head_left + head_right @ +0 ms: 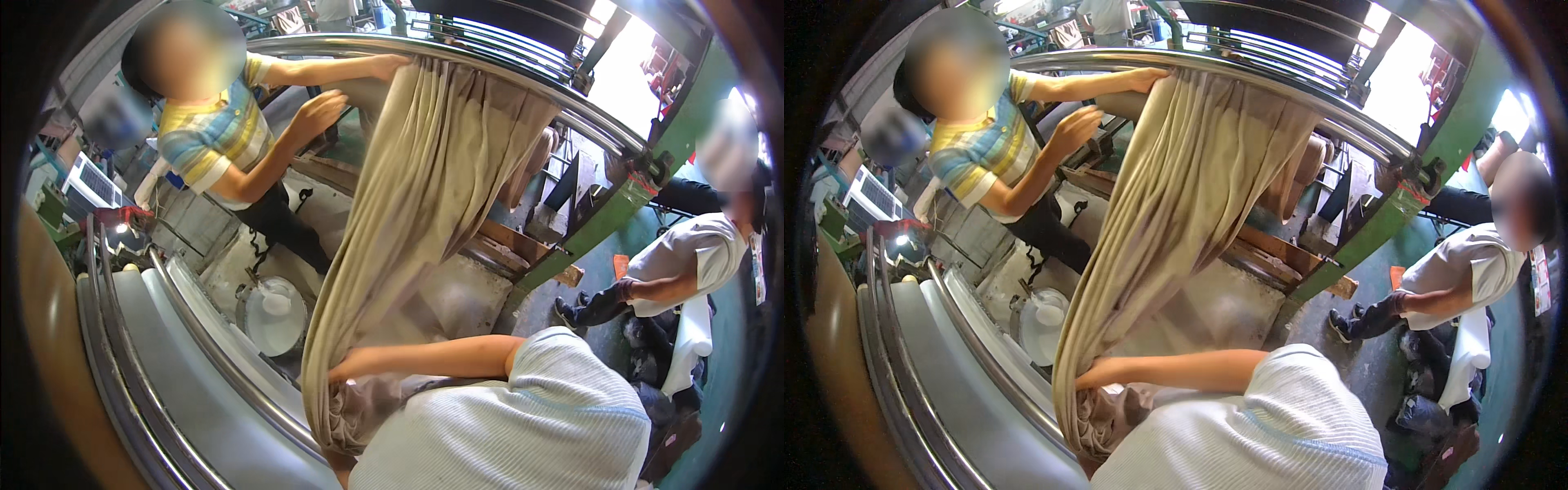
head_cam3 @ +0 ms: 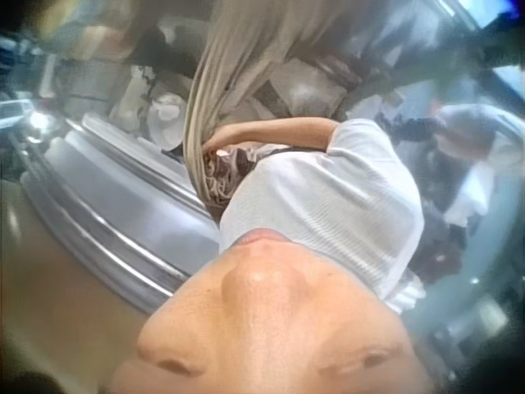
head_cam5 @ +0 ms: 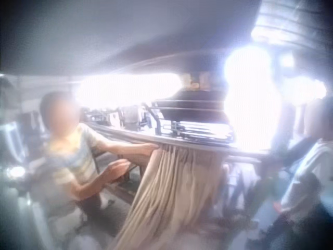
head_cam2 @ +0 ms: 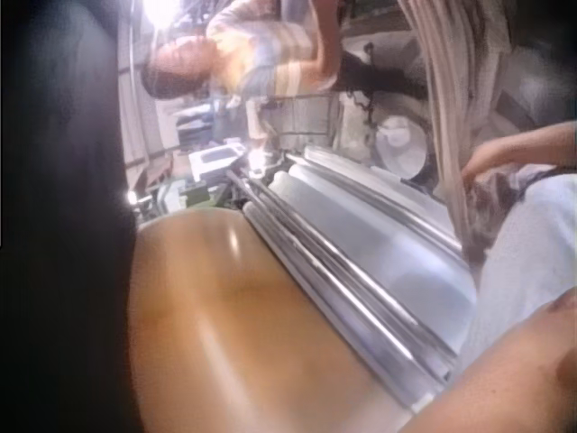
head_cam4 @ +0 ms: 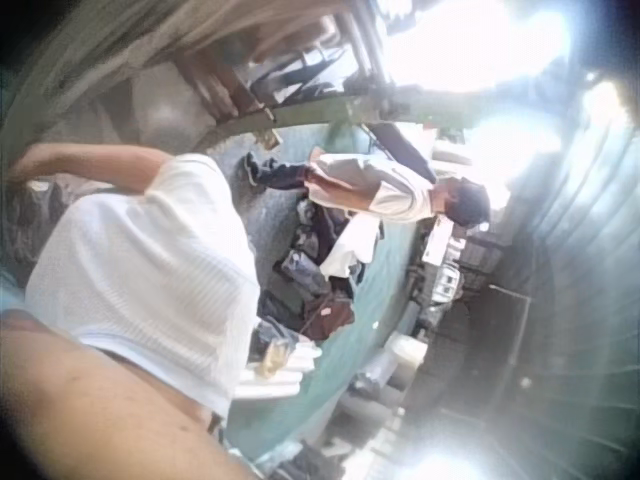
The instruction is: The person guides a large black fabric sheet through a roller machine, smoothing and aligning it with both hands. They then switch to a beige fabric sheet and continue feeding it through the rollers.
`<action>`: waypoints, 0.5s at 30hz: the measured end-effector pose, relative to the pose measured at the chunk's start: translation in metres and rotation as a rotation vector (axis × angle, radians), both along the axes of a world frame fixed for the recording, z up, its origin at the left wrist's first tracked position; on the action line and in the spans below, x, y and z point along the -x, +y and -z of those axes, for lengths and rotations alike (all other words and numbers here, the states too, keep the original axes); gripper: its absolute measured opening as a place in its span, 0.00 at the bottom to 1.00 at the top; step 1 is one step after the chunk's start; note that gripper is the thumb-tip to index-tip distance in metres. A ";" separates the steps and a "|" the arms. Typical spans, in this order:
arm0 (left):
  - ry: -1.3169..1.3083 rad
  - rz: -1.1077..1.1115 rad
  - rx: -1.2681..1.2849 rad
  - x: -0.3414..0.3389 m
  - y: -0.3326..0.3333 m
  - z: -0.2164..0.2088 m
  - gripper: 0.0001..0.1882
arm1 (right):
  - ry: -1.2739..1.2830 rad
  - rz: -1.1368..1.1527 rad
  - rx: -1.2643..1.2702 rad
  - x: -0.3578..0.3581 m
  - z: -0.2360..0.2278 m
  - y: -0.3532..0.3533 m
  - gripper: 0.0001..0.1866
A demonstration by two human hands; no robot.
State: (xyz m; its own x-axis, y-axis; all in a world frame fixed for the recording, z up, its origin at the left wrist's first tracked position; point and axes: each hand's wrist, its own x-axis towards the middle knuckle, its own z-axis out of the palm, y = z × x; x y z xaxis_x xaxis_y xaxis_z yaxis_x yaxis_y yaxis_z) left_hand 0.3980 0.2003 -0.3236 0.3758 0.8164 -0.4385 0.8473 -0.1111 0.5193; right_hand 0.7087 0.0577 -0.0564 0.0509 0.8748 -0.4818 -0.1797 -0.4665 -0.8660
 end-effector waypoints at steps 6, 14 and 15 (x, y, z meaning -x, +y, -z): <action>0.091 -0.066 0.231 0.084 0.003 0.008 0.21 | 0.077 0.922 -0.324 -0.083 0.125 -0.046 0.23; -0.268 0.089 0.703 0.044 0.039 0.013 0.23 | 0.322 1.631 -0.555 -0.179 0.087 -0.107 0.15; -0.344 0.097 0.758 0.036 0.041 0.007 0.23 | 0.088 1.600 -0.503 -0.165 0.085 -0.091 0.15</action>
State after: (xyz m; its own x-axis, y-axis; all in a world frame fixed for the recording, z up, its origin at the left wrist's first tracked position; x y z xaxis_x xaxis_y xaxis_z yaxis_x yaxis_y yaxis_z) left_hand 0.3620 0.2414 -0.3306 0.6424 0.3043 -0.7034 0.6324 0.3079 0.7108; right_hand 0.8738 -0.0337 -0.1410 0.9705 0.0306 -0.2392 -0.2196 0.5220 -0.8242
